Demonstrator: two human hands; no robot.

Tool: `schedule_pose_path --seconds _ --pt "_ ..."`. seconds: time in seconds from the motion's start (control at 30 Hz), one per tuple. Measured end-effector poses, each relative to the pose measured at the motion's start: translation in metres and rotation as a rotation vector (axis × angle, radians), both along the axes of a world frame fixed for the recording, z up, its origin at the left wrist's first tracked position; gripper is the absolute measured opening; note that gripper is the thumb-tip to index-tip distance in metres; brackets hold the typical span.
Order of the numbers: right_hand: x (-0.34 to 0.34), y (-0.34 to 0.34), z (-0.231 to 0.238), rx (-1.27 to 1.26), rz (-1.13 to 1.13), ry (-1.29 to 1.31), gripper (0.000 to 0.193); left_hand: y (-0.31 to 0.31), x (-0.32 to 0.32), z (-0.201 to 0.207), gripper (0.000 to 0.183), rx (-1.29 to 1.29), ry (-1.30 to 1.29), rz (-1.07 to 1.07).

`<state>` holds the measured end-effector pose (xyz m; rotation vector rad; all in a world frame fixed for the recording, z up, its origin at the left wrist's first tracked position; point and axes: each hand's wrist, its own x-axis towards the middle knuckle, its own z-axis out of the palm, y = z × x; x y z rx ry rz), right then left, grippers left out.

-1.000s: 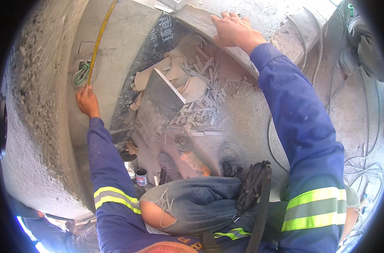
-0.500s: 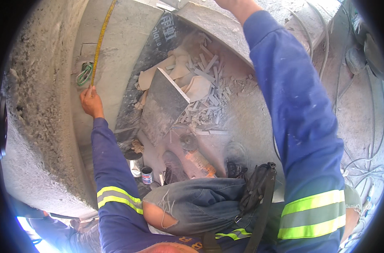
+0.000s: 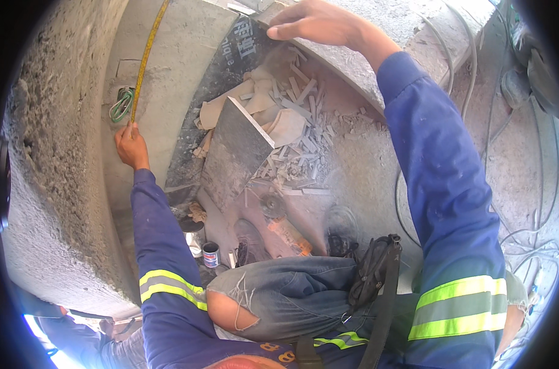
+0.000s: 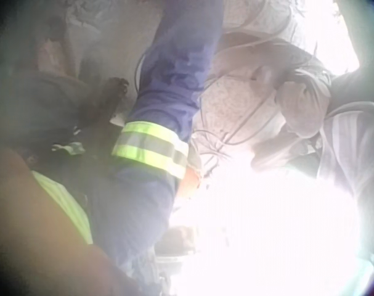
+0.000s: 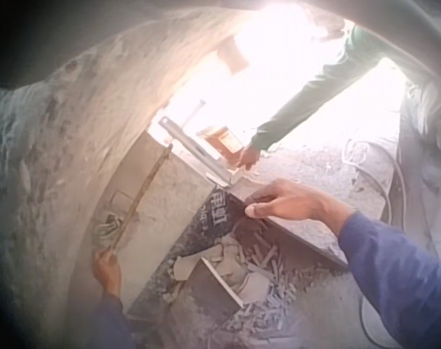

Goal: The person measures a wall opening and a large stone tile using a tape measure and a metal ruler, then marks the tile with a pencil. The person repeats measurements and marks the tile multiple times while working on a construction site.

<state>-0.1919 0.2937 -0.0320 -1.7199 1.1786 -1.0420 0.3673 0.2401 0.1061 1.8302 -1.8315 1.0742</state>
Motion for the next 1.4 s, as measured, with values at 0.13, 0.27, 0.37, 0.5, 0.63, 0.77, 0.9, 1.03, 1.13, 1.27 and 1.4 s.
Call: schedule_pose_path --seconds 0.13,0.27,0.37,0.5,0.63,0.77,0.9,1.03,1.13,1.27,1.4 --pt "0.000 0.001 -0.016 0.020 -0.017 0.047 0.054 -0.001 0.016 0.008 0.023 -0.007 -0.043 -0.037" --pt "-0.005 0.002 -0.050 0.063 -0.107 0.262 0.054 -0.005 0.012 0.000 0.023 -0.003 -0.055 -0.053" --pt "-0.004 0.005 -0.068 0.061 -0.139 0.322 0.054 -0.005 0.011 0.003 0.022 -0.001 -0.050 -0.037" --pt "-0.002 0.009 -0.071 0.087 -0.141 0.309 0.057 0.000 0.006 0.002 0.022 0.007 -0.017 0.004" --pt "-0.005 0.010 -0.071 0.102 -0.116 0.315 0.059 -0.002 0.004 0.002 0.022 0.000 -0.015 0.016" --pt "-0.004 0.012 -0.072 0.095 -0.109 0.296 0.059 -0.002 0.006 0.002 0.022 -0.002 -0.007 0.008" --pt "-0.005 0.012 -0.073 0.080 -0.103 0.320 0.060 -0.002 0.005 0.001 0.022 -0.004 -0.008 0.012" --pt "-0.004 0.012 -0.072 0.115 -0.090 0.297 0.061 0.000 0.002 0.000 0.021 0.000 -0.018 0.008" --pt "-0.004 0.011 -0.067 0.096 -0.082 0.330 0.063 0.001 0.003 0.003 0.021 0.002 -0.026 0.010" --pt "0.002 0.003 -0.064 0.033 -0.161 0.307 0.067 0.001 0.003 0.004 0.021 0.005 -0.044 0.021" --pt "0.008 -0.028 -0.045 -0.262 -0.273 0.183 0.075 -0.005 0.001 -0.001 0.021 0.006 -0.028 0.012"
